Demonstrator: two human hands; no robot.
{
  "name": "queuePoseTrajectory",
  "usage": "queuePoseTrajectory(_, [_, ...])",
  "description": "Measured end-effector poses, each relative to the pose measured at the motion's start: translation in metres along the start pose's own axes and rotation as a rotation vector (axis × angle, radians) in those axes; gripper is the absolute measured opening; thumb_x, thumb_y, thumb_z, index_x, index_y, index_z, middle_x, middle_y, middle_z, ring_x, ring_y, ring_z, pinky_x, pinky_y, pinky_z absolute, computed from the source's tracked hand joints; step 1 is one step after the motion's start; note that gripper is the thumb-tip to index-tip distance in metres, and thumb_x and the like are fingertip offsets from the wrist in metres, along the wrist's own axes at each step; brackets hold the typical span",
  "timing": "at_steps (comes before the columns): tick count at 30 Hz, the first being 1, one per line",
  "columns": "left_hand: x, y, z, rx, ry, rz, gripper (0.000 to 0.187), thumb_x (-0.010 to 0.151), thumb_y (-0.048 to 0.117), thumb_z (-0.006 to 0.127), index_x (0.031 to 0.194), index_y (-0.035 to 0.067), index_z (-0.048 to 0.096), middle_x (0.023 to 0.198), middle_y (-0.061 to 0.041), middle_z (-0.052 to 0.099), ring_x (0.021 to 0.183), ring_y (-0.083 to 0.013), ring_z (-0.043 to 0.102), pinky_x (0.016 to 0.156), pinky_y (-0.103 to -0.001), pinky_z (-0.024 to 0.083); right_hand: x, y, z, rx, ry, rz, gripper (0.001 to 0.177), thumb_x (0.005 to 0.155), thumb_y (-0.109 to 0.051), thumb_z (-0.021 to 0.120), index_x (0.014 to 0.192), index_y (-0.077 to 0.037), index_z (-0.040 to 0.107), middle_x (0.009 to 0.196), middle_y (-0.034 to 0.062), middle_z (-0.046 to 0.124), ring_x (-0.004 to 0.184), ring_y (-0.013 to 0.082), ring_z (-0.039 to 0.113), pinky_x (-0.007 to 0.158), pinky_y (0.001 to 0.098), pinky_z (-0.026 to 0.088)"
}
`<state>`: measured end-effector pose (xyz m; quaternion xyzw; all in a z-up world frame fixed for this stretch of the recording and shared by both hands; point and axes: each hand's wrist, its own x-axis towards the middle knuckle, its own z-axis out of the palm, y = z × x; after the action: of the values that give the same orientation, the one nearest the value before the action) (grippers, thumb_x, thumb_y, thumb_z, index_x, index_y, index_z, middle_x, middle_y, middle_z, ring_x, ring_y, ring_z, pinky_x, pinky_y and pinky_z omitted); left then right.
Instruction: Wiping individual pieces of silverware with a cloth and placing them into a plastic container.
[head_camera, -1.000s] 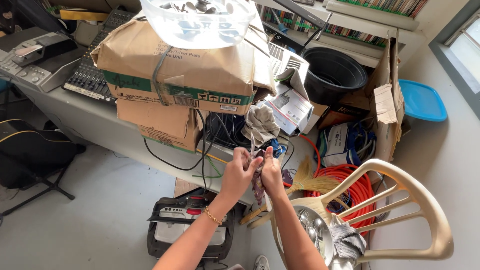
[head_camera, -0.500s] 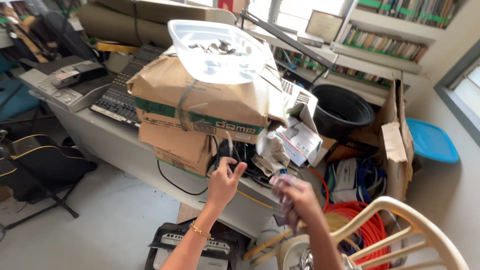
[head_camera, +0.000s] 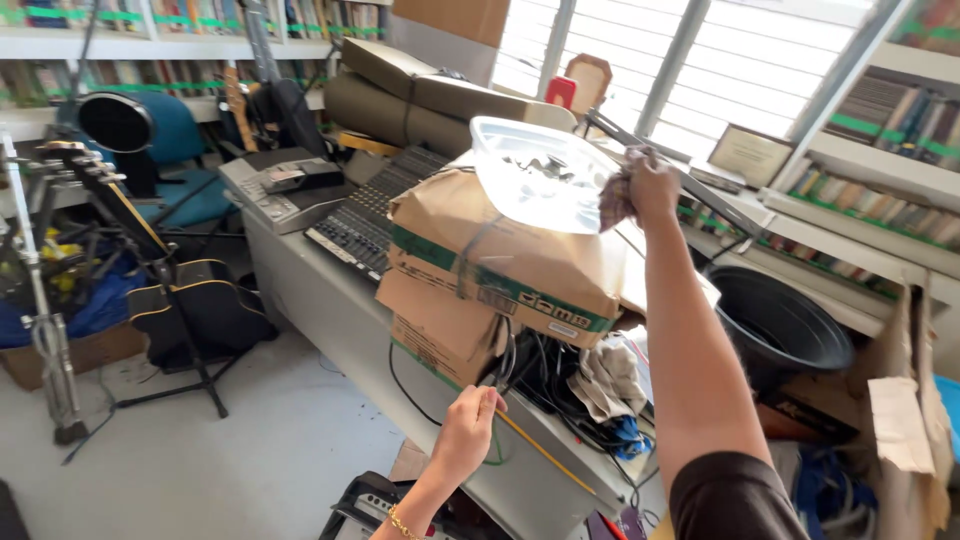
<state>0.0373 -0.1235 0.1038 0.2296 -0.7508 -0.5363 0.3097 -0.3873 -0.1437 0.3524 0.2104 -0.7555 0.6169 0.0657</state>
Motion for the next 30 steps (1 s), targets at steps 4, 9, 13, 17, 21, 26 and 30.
queuePoseTrajectory(4, [0.002, -0.004, -0.016, -0.011, 0.086, 0.009, 0.028, 0.104, 0.024, 0.056, 0.082, 0.008, 0.066, 0.061, 0.000, 0.056, 0.052, -0.0111, 0.044, 0.054, -0.030, 0.041, -0.097, 0.008, -0.004, 0.227, 0.297, -0.304, 0.018, 0.098, -0.011, 0.053, 0.084, -0.012, 0.063, 0.069, -0.0052, 0.060, 0.051, 0.0034, 0.054, 0.046, 0.0169, 0.052])
queuePoseTrajectory(9, [0.014, -0.039, 0.030, -0.148, -0.153, -0.143, 0.029, 0.101, 0.025, 0.044, 0.095, 0.007, 0.066, 0.062, -0.003, 0.062, 0.054, -0.0160, 0.053, 0.052, -0.031, 0.044, -0.335, -0.008, -0.032, 0.232, -0.309, -0.493, 0.030, 0.086, 0.018, 0.052, 0.097, -0.008, 0.063, 0.111, 0.0034, 0.068, 0.056, 0.0110, 0.055, 0.042, 0.0245, 0.046])
queuePoseTrajectory(13, [-0.002, -0.043, 0.082, 0.021, -0.460, -0.228, 0.040, 0.102, 0.016, 0.037, 0.072, 0.014, 0.063, 0.050, -0.001, 0.062, 0.040, -0.0156, 0.059, 0.041, -0.027, 0.049, -0.343, 0.153, -0.019, -0.480, -0.274, -1.165, 0.025, 0.081, -0.045, 0.077, 0.089, -0.024, 0.066, 0.093, -0.0047, 0.066, 0.106, 0.0236, 0.067, 0.091, 0.0422, 0.053])
queuePoseTrajectory(17, [-0.023, -0.056, 0.110, 0.101, -0.625, 0.014, 0.033, 0.108, 0.012, 0.030, 0.096, -0.005, 0.056, 0.063, -0.014, 0.056, 0.045, -0.0176, 0.052, 0.045, -0.031, 0.047, -0.360, 0.205, -0.039, -0.191, 0.019, -0.424, 0.042, 0.091, -0.035, 0.072, 0.057, -0.013, 0.059, 0.052, 0.0058, 0.058, 0.054, 0.0219, 0.061, 0.053, 0.0373, 0.050])
queuePoseTrajectory(21, [-0.037, -0.053, 0.125, 0.354, -0.718, 0.114, 0.031, 0.104, -0.002, 0.034, 0.123, -0.021, 0.049, 0.082, -0.026, 0.066, 0.054, -0.0231, 0.065, 0.047, -0.029, 0.051, -0.363, 0.205, -0.046, 0.432, 0.576, 0.253, 0.030, 0.098, -0.026, 0.066, 0.071, -0.014, 0.064, 0.062, -0.0023, 0.061, 0.062, 0.0094, 0.050, 0.063, 0.0254, 0.043])
queuePoseTrajectory(26, [-0.045, -0.055, 0.125, 0.297, -0.721, 0.141, 0.032, 0.108, 0.009, 0.031, 0.096, -0.005, 0.057, 0.063, -0.016, 0.059, 0.047, -0.0236, 0.061, 0.043, -0.027, 0.048, -0.402, 0.230, -0.071, -0.082, 0.158, -0.424, 0.025, 0.080, -0.019, 0.086, 0.069, -0.015, 0.064, 0.068, 0.0015, 0.064, 0.069, 0.0203, 0.057, 0.071, 0.0309, 0.049])
queuePoseTrajectory(30, [-0.055, -0.042, 0.140, 0.271, -0.642, 0.188, 0.035, 0.112, 0.016, 0.030, 0.103, -0.004, 0.057, 0.073, -0.023, 0.066, 0.060, -0.0322, 0.070, 0.046, -0.033, 0.051, -0.369, 0.257, -0.077, 0.622, 0.429, 0.259, 0.034, 0.102, -0.038, 0.059, 0.076, -0.016, 0.061, 0.057, 0.0118, 0.064, 0.035, 0.0224, 0.056, 0.035, 0.0320, 0.045])
